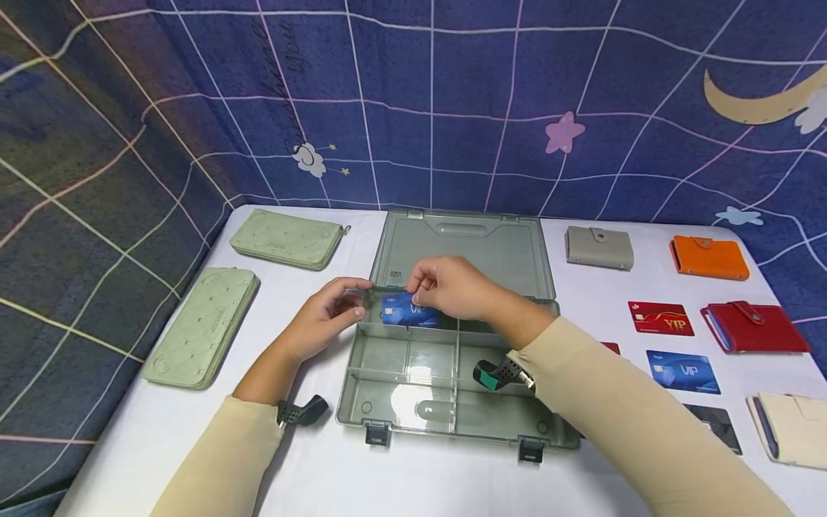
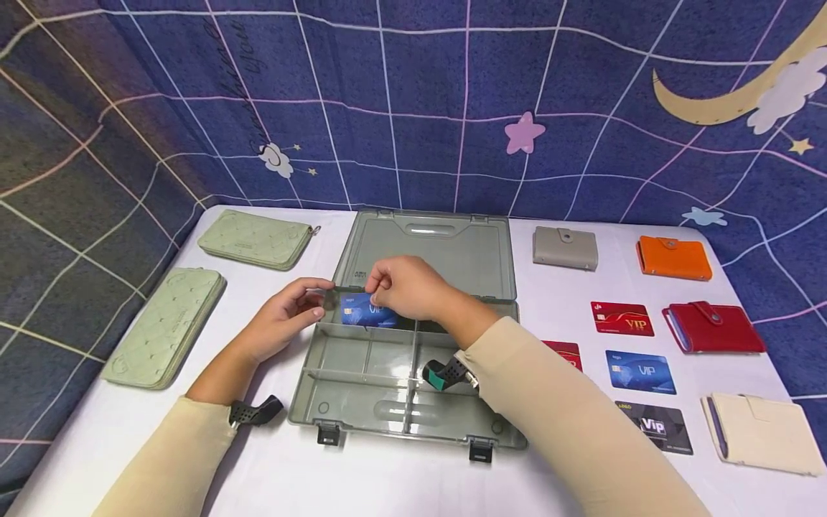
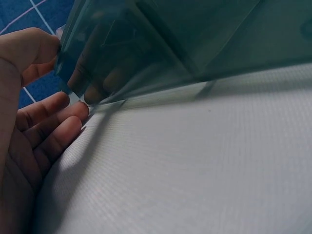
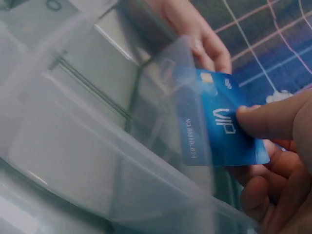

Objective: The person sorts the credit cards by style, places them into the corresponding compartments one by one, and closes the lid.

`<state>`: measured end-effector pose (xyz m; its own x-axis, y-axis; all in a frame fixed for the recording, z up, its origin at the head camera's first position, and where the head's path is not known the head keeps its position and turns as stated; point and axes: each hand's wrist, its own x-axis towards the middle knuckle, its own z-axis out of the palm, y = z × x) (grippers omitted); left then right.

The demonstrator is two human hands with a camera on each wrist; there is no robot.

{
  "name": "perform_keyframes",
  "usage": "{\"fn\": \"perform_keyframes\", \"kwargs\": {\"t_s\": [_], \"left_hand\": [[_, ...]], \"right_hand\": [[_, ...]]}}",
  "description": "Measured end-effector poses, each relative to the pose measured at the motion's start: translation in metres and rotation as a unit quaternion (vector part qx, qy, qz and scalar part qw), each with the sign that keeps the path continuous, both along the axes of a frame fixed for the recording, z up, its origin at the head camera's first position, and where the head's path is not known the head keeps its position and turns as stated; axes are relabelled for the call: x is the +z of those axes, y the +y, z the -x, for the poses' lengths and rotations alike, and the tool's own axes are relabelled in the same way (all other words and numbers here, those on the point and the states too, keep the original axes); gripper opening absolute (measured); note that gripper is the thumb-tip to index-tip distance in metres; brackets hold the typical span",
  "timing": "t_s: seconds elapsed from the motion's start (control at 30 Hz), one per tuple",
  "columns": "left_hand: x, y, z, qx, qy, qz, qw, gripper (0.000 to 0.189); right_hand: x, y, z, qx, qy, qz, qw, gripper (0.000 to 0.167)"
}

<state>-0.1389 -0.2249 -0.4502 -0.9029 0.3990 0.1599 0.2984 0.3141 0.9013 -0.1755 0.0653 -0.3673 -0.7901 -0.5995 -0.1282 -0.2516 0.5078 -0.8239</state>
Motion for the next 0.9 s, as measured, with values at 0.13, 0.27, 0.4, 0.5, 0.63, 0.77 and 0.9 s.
{"fn": "perform_keyframes", "kwargs": {"t_s": [0.13, 0.27, 0.4, 0.5, 0.63, 0.77, 0.9], "left_hand": [[-0.002, 0.0, -0.003, 0.002, 0.0, 0.005, 1.0, 0.043], [-0.002, -0.001, -0.003, 0.004, 0.006, 0.007, 1.0, 0.043], [-0.001, -0.002, -0.002, 0.003, 0.012, 0.008, 0.9999, 0.043], [0.001, -0.003, 0.0, -0.001, 0.01, 0.006, 0.9999, 0.044], [0.003, -0.002, 0.002, -0.002, 0.007, 0.0, 1.0, 0.043], [0.002, -0.002, 0.002, -0.002, 0.007, -0.002, 1.0, 0.043], [0.002, -0.001, 0.001, -0.006, 0.01, 0.003, 0.9999, 0.043]], "right_hand": [[-0.005, -0.006, -0.006, 0.009, 0.048, -0.048, 0.9977, 0.007], [-0.009, -0.008, -0.011, 0.021, 0.117, -0.1, 0.9879, 0.009], [-0.012, -0.008, -0.016, 0.038, 0.185, -0.138, 0.9723, 0.005], [-0.013, -0.005, -0.018, 0.049, 0.221, -0.145, 0.9633, 0.013], [-0.014, 0.001, -0.019, 0.071, 0.25, -0.127, 0.9571, 0.022], [-0.012, 0.012, -0.023, 0.071, 0.247, -0.081, 0.9631, 0.025], [-0.008, 0.028, -0.033, 0.037, 0.227, -0.025, 0.973, 0.029]]}}
